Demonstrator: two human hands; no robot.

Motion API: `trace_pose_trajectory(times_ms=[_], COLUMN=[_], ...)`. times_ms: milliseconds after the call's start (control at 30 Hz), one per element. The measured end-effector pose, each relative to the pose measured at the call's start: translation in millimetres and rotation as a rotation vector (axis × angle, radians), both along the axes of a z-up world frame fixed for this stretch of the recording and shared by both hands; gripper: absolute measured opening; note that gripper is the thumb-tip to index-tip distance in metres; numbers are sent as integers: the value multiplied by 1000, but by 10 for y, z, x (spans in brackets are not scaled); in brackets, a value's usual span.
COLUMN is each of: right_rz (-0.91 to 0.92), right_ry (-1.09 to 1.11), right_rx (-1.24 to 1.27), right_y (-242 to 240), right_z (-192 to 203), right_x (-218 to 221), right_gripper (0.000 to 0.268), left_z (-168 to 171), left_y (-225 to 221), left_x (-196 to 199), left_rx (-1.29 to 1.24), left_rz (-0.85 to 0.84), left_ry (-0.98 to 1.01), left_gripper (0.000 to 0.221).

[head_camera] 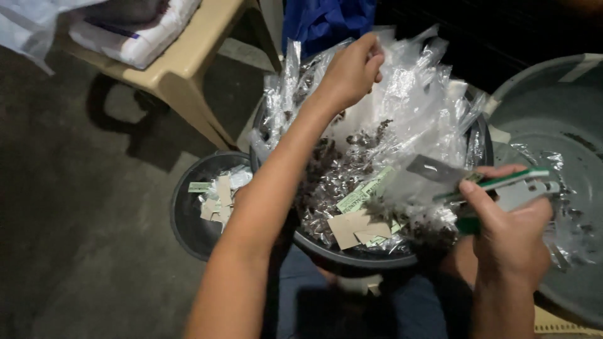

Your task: Stapling paper labels onto small plastic bags filled with items to prepare them for sale.

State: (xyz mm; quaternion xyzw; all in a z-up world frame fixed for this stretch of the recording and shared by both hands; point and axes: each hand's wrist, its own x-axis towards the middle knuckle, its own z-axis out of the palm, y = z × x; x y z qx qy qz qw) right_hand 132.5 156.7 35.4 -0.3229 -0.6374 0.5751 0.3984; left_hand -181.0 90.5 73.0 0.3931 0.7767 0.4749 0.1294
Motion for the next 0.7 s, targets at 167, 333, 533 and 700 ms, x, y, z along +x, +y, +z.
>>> trace_pose_trajectory(times_ms=[167,333,533,700], right_rz=[41,75,183,214], right_ry=[66,37,268,282], right_rx=[145,257,293,242], right_y=[-110,-324,-267,-356], right_z=[59,250,407,631], right_x=[-291,-561,-813,-724], right_gripper=[26,28,25,35], left_z=[605,891,1028,1102], left_y=[-386,-743,-1391,-1580], left_x=[268,806,1455,1317], left_rx=[32,42,-36,129], left_rz=[-193,-270,-380,-125], left_ry=[126,144,374,583], left_gripper=[9,11,19,27])
